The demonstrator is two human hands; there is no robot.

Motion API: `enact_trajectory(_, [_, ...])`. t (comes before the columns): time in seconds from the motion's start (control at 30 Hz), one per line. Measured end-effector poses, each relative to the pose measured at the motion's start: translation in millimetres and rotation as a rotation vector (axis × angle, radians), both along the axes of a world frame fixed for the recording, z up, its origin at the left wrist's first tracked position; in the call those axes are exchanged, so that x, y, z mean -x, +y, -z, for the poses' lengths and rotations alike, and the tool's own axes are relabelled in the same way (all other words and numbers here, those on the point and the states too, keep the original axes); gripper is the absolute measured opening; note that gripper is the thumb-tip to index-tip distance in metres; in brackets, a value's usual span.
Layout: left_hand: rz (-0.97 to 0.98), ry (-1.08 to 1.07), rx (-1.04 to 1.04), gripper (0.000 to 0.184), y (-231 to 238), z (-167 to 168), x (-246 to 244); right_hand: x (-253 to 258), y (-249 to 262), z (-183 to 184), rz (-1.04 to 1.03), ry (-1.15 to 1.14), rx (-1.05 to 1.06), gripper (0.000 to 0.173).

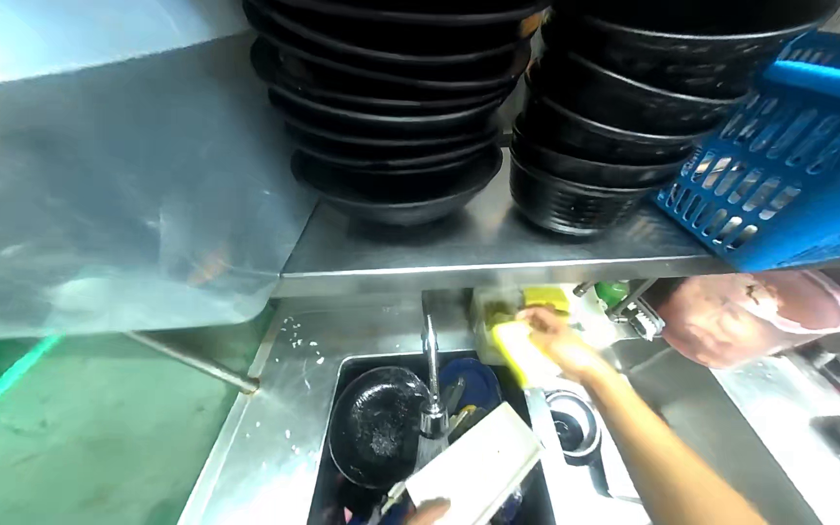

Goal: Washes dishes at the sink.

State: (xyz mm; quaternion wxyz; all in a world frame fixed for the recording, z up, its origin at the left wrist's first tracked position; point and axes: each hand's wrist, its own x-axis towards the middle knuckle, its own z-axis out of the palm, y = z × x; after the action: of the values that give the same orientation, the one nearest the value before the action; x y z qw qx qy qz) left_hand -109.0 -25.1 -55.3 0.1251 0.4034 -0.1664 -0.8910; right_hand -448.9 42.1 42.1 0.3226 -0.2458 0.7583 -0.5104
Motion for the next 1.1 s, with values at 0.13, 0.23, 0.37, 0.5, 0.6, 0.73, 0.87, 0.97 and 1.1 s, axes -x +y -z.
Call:
enact_trajectory(0.13, [-0.077, -0.021, -0.124, 0.042, 8, -9, 27, -106, 22, 61, -0.22, 0.049, -0.101, 0.032])
enact_trajectory(0.23, [-0.124, -0.003, -0.149, 0.048, 10, -9, 33, -166, 29, 79, -0.262, 0.368, -0.259, 0.035])
enact_trajectory(0.37, [-0.215, 0.068, -0.09, 0.06, 17, -13, 27, -228, 25, 72, -0.379, 0.471, -0.375, 0.053])
enact_trajectory(0.5, [-0.161, 0.107, 0.003, 0.065, 24, -12, 15, -256, 26, 71, -0.513, 0.623, -0.368, 0.049])
enact_trajectory(0.6, [-0.168, 0.02, -0.015, 0.042, 35, -5, 4, -237, 30, 87, -0.492, 0.658, -0.362, 0.045])
enact_trajectory(0.73, [-0.193, -0.003, -0.001, 0.052, 45, -7, -14, -168, 33, 115, -0.355, 0.625, -0.544, 0.049])
enact_trajectory(0.87, [-0.158, 0.081, 0.03, 0.058, 49, -10, -20, -156, 30, 127, -0.225, 0.611, -0.563, 0.054])
enact_trajectory(0.97, [-0.115, 0.087, 0.104, 0.052, 39, -8, -15, -207, 27, 113, -0.269, 0.567, -0.375, 0.058])
enact_trajectory(1.1, [-0.026, -0.021, 0.17, 0.053, 39, -48, 0, -274, 32, 46, -0.415, 0.479, -0.353, 0.054])
